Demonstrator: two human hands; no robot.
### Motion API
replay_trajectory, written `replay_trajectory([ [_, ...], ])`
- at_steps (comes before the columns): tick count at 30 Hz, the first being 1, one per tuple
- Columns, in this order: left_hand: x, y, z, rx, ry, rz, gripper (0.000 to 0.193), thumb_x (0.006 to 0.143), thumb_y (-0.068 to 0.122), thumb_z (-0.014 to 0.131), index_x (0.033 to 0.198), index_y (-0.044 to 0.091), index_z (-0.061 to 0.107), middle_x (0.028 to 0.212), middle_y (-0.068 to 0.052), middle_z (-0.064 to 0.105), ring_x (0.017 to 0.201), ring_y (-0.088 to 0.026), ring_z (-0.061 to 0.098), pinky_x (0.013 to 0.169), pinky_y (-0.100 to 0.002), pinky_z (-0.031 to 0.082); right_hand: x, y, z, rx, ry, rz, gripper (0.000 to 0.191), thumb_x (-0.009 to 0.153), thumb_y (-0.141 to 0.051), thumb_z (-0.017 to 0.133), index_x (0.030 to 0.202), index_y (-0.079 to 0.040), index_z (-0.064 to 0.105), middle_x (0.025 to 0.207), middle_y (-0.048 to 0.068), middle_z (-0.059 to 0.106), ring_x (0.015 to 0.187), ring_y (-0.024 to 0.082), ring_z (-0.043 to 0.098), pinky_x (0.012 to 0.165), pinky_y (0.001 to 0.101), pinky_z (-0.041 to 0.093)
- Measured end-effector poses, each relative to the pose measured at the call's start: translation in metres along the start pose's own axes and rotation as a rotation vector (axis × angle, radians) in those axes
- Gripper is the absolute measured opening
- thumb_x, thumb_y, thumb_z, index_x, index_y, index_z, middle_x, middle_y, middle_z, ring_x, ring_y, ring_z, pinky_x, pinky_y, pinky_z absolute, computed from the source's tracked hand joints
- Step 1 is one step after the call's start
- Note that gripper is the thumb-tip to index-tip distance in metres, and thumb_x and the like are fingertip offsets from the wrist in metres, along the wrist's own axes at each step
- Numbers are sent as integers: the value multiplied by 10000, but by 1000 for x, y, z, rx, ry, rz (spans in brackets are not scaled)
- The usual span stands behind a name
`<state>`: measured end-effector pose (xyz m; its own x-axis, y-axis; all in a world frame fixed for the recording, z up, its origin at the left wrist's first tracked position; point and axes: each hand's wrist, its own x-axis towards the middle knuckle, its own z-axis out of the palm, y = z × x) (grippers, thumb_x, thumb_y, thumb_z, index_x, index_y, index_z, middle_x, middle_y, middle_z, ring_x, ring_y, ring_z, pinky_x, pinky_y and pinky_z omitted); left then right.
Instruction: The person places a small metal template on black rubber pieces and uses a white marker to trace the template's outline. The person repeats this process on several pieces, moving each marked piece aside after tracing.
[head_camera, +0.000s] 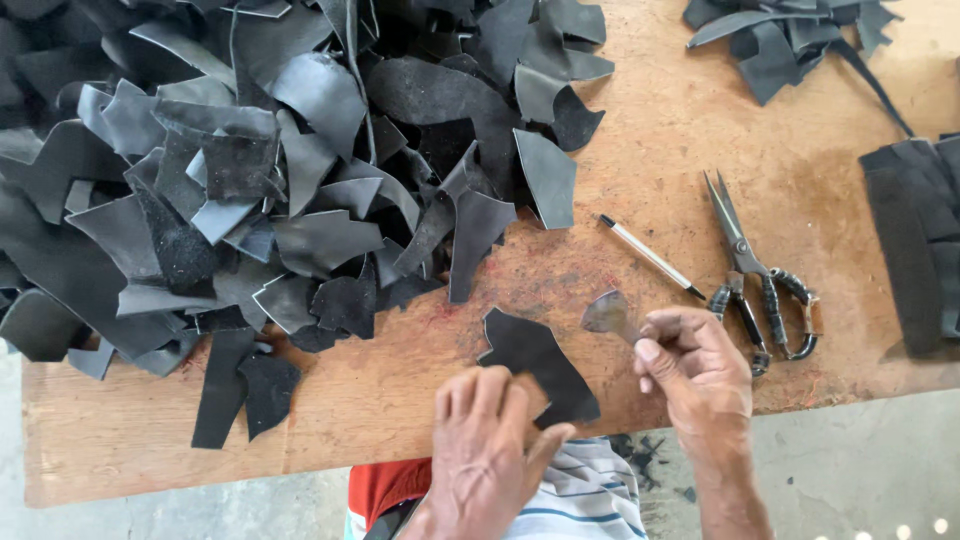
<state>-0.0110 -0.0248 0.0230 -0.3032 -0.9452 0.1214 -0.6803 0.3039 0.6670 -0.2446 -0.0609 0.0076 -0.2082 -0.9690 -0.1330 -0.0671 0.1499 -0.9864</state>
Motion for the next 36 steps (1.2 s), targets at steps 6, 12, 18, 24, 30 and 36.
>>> replay_trajectory([
  [6, 21, 25, 5, -67, 35, -14, 636, 845, 405, 773, 1287, -13, 589, 1147, -200, 485, 1093, -367, 454, 934, -511, 346, 1, 1, 1, -18, 7, -13, 197, 947, 19, 711, 1143, 11, 689, 870, 38, 672, 706, 76, 597, 614, 210, 489],
  [12, 11, 12, 2, 4, -54, 78, 483, 747, 134, 717, 1196, 64, 554, 1294, -193, 494, 1281, -378, 444, 1101, -519, 326, 4, -11, -17, -124, 10, -64, 206, 900, 31, 717, 1101, -12, 710, 922, 33, 713, 731, 69, 633, 614, 204, 535],
  [18, -10, -19, -27, -48, 56, -126, 675, 821, 120, 750, 1418, -9, 463, 1352, -202, 506, 1263, -387, 435, 1032, -537, 318, 7, -14, -23, -204, -95, 10, 231, 863, -7, 748, 1093, -31, 752, 883, 47, 737, 700, 75, 647, 586, 202, 534],
  [24, 5, -39, -48, -74, 93, -93, 671, 845, 27, 677, 1472, 37, 438, 1370, -171, 586, 1305, -370, 484, 1056, -492, 356, 13, -28, 8, -473, -250, 166, 232, 835, -61, 782, 1058, -113, 820, 826, 25, 780, 698, 93, 642, 591, 248, 531],
  [30, 13, -51, -58, -167, 65, -106, 657, 860, -36, 631, 1489, 62, 465, 1328, -176, 631, 1296, -329, 526, 1041, -464, 372, 29, -58, 38, -659, -315, 168, 201, 801, -139, 804, 1001, -130, 829, 884, -5, 812, 729, 74, 690, 609, 267, 553],
  [36, 14, -53, -57, -177, 61, -117, 675, 858, -39, 632, 1500, 82, 463, 1304, -173, 639, 1281, -332, 532, 1029, -467, 378, 36, -75, 48, -762, -373, 220, 165, 803, -180, 803, 953, -113, 826, 796, 39, 812, 675, 114, 689, 604, 296, 558],
])
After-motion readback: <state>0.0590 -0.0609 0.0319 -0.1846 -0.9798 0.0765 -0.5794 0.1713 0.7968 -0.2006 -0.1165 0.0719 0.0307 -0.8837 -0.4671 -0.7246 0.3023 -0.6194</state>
